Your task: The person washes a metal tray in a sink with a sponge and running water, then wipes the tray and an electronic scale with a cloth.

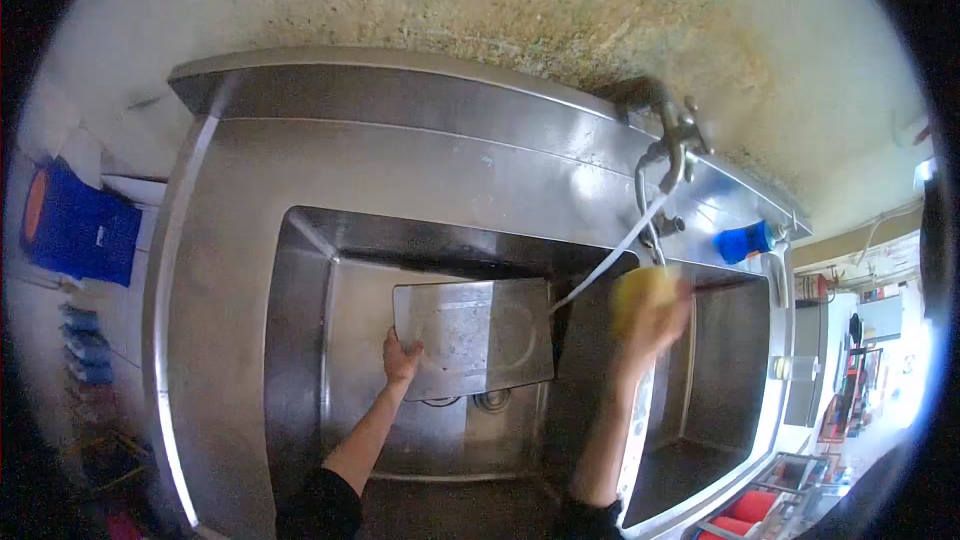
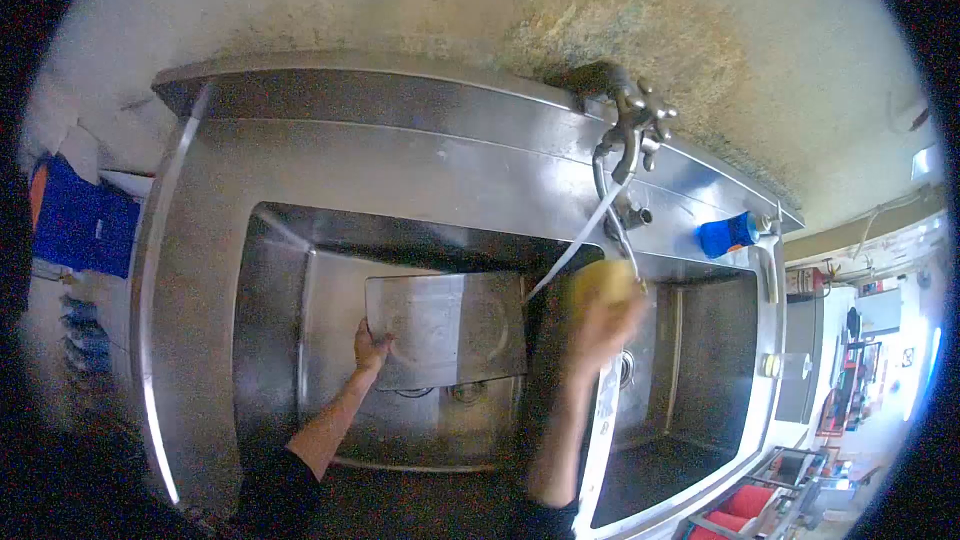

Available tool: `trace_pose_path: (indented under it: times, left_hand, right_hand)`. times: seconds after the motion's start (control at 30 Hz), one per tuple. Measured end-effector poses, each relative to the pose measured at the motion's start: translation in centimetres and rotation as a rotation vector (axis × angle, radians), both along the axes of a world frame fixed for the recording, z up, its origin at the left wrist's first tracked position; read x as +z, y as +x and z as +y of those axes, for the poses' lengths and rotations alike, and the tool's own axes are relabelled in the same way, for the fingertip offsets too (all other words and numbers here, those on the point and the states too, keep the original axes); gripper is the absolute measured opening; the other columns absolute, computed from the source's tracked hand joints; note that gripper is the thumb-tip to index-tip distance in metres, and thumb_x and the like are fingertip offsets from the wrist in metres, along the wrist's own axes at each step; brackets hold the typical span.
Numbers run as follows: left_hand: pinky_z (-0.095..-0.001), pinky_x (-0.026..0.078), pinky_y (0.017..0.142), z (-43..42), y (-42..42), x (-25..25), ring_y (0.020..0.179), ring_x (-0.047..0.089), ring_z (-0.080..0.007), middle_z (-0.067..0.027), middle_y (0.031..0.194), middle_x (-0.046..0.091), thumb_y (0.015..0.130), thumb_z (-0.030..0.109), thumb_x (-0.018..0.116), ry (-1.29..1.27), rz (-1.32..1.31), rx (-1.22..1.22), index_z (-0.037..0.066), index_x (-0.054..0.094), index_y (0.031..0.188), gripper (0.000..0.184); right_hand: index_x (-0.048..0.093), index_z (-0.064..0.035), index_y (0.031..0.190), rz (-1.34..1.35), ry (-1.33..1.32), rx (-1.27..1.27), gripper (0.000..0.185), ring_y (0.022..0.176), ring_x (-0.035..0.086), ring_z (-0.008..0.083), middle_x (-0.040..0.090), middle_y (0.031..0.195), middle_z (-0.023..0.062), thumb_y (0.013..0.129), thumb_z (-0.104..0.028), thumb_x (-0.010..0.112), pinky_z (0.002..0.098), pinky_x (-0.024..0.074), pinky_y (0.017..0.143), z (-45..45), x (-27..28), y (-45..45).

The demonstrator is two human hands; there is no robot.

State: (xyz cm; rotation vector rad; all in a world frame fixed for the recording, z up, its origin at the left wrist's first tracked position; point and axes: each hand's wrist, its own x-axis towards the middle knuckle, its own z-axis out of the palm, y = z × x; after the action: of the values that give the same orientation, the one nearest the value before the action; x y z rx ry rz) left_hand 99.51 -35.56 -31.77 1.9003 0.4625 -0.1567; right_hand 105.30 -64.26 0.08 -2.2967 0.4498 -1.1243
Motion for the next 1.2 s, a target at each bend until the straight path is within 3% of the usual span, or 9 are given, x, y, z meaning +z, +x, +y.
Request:
trace_pose_path:
  times: [0.1, 0.3, 0.4, 0.47, 0.6, 0.73, 0.97, 1.1, 1.2]
  left_hand:
    - [-0.0421, 0.040, 0.088, 0.3, 0.3, 2.3, 0.102, 0.049, -0.0370, -0.0198, 0.106, 0.053, 0.065, 0.015, 0.072, 0.049, -0.012, -0.085, 0.001, 0.040, 0.118, 0.063]
    - [-0.0398, 0.036, 0.095, 0.6, 0.6, 2.1, 0.113, 0.045, -0.0326, -0.0212, 0.117, 0.047, 0.063, 0.012, 0.076, -0.133, -0.024, -0.194, 0.003, 0.021, 0.125, 0.083]
    - [-0.0392, 0.036, 0.095, 0.3, 0.2, 2.4, 0.113, 0.045, -0.0312, -0.0198, 0.118, 0.047, 0.062, 0.014, 0.078, -0.095, 0.120, -0.194, 0.004, 0.017, 0.124, 0.087]
    - [-0.0391, 0.037, 0.095, 0.0, 0.8, 3.1, 0.111, 0.047, -0.0309, -0.0188, 0.117, 0.047, 0.062, 0.015, 0.079, -0.092, 0.165, -0.155, 0.004, 0.018, 0.122, 0.087]
    - [-0.0379, 0.039, 0.092, 0.1, 0.3, 2.0, 0.106, 0.050, -0.0292, -0.0177, 0.112, 0.050, 0.061, 0.014, 0.079, -0.173, 0.085, -0.104, 0.003, 0.021, 0.120, 0.084]
    - [-0.0373, 0.039, 0.091, -0.6, 1.2, 6.1, 0.107, 0.049, -0.0283, -0.0178, 0.112, 0.050, 0.060, 0.013, 0.079, -0.151, 0.243, -0.044, 0.002, 0.022, 0.119, 0.083]
    - [-0.0387, 0.037, 0.093, -0.1, -0.5, 1.3, 0.108, 0.046, -0.0290, -0.0171, 0.114, 0.046, 0.060, 0.011, 0.078, -0.310, 0.065, -0.018, 0.002, 0.022, 0.121, 0.084]
    - [-0.0387, 0.034, 0.095, -0.2, -0.2, 3.5, 0.110, 0.042, -0.0278, -0.0171, 0.117, 0.041, 0.059, 0.014, 0.079, -0.129, 0.145, -0.065, 0.001, 0.021, 0.122, 0.086]
    - [-0.0388, 0.034, 0.095, 0.1, -1.1, -0.2, 0.111, 0.041, -0.0278, -0.0171, 0.117, 0.041, 0.059, 0.015, 0.080, -0.023, 0.118, -0.107, 0.000, 0.022, 0.122, 0.087]
  right_hand:
    - [0.061, 0.0022, 0.099, 0.385, 0.453, 0.071, 0.021, 0.088, 0.059, 0.0253, 0.061, 0.097, 0.0138, 0.079, -0.006, 0.059, 0.0360, 0.0444, 0.080, 2.3, -12.7, -3.4]
    - [0.062, -0.0037, 0.098, 0.495, -0.151, -0.029, 0.027, 0.092, 0.051, 0.0309, 0.056, 0.099, 0.0160, 0.072, 0.001, 0.057, 0.0370, 0.0428, 0.077, 4.9, -25.0, -1.7]
    - [0.062, -0.0051, 0.097, 0.074, 1.166, -0.093, 0.022, 0.095, 0.051, 0.0313, 0.056, 0.101, 0.0162, 0.076, -0.003, 0.056, 0.0381, 0.0425, 0.077, 8.8, -27.3, -2.7]
    - [0.059, -0.0006, 0.097, 0.543, -0.142, 0.407, 0.018, 0.087, 0.053, 0.0281, 0.056, 0.096, 0.0168, 0.082, -0.009, 0.057, 0.0363, 0.0424, 0.077, 9.8, -26.9, -5.0]
    - [0.061, 0.0011, 0.093, 0.549, 0.677, 0.383, 0.016, 0.084, 0.056, 0.0315, 0.059, 0.093, 0.0190, 0.079, -0.006, 0.055, 0.0370, 0.0434, 0.077, 6.4, -23.6, -4.2]
    - [0.061, -0.0007, 0.097, 0.378, -0.069, 0.194, 0.022, 0.079, 0.057, 0.0358, 0.059, 0.090, 0.0206, 0.076, -0.002, 0.053, 0.0401, 0.0454, 0.073, 8.4, -28.3, -3.1]
    - [0.061, -0.0005, 0.097, 0.509, 0.538, 0.656, 0.020, 0.070, 0.058, 0.0251, 0.058, 0.078, 0.0134, 0.084, -0.013, 0.054, 0.0341, 0.0464, 0.061, 7.1, -34.0, -6.6]
    - [0.061, -0.0019, 0.085, 0.423, -0.036, -0.133, 0.017, 0.072, 0.058, 0.0245, 0.060, 0.079, 0.0106, 0.085, -0.016, 0.053, 0.0346, 0.0455, 0.062, 5.8, -27.1, 0.9]
    - [0.061, -0.0028, 0.086, 0.350, 0.015, 0.406, 0.016, 0.073, 0.060, 0.0296, 0.061, 0.083, 0.0116, 0.081, -0.014, 0.052, 0.0388, 0.0462, 0.060, 13.5, -31.3, -0.3]
